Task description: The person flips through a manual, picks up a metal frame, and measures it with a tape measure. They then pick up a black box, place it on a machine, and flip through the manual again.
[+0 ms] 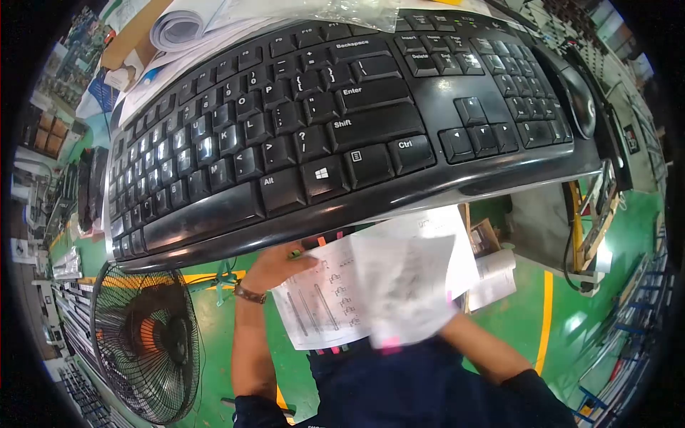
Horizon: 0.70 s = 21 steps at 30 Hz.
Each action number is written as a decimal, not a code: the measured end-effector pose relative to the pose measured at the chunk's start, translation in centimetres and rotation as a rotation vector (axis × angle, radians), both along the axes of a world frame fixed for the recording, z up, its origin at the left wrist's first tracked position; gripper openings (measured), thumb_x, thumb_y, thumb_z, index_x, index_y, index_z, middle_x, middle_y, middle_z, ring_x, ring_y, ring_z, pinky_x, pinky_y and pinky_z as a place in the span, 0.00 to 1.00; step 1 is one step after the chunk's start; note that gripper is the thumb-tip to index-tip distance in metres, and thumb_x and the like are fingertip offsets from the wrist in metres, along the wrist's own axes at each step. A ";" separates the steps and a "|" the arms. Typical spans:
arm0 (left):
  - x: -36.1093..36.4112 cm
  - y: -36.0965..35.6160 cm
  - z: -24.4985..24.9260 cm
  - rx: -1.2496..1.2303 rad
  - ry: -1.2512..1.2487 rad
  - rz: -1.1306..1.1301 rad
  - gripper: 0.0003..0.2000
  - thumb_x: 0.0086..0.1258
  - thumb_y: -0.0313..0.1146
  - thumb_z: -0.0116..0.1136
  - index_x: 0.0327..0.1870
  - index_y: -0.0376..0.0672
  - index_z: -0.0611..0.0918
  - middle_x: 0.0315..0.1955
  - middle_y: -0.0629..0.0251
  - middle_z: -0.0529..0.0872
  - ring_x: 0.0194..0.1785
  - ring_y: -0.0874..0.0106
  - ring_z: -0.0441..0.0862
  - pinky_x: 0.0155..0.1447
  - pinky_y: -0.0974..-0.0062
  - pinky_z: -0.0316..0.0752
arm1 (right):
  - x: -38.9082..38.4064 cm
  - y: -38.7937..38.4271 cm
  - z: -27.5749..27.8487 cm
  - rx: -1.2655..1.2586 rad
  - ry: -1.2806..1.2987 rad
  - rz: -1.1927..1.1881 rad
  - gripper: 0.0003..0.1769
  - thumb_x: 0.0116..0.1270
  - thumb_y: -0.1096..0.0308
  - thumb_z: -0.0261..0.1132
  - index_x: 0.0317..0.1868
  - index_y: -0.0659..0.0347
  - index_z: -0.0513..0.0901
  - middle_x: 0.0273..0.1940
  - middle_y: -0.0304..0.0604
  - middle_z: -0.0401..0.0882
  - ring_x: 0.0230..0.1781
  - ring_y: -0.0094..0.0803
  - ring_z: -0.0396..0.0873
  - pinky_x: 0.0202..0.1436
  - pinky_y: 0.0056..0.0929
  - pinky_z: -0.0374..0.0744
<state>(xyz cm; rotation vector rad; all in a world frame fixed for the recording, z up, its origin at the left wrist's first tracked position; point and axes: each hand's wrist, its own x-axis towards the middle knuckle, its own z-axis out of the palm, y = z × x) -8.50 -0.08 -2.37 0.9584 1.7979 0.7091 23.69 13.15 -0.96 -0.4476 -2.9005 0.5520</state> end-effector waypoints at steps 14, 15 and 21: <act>7.0 -13.4 0.6 0.470 -0.746 0.545 0.50 0.73 0.59 0.65 0.85 0.38 0.54 0.71 0.49 0.76 0.66 0.65 0.81 0.68 0.68 0.77 | -7.6 -7.2 -1.2 -0.308 -0.054 0.361 0.39 0.68 0.52 0.71 0.76 0.56 0.73 0.82 0.53 0.56 0.86 0.55 0.46 0.86 0.63 0.46; 7.7 -13.5 0.7 0.402 -0.529 0.514 0.53 0.71 0.65 0.64 0.85 0.38 0.53 0.71 0.48 0.76 0.66 0.63 0.81 0.69 0.66 0.77 | -7.7 -7.1 -1.2 -0.319 -0.035 0.374 0.37 0.69 0.51 0.71 0.75 0.57 0.75 0.82 0.53 0.57 0.85 0.55 0.47 0.86 0.63 0.46; 8.1 -12.3 2.9 0.356 -0.829 0.353 0.68 0.57 0.90 0.39 0.85 0.34 0.52 0.69 0.37 0.77 0.68 0.57 0.81 0.77 0.65 0.67 | -5.6 -3.4 -0.9 -1.428 0.067 -0.024 0.34 0.74 0.51 0.68 0.73 0.62 0.74 0.71 0.52 0.76 0.73 0.45 0.72 0.80 0.48 0.65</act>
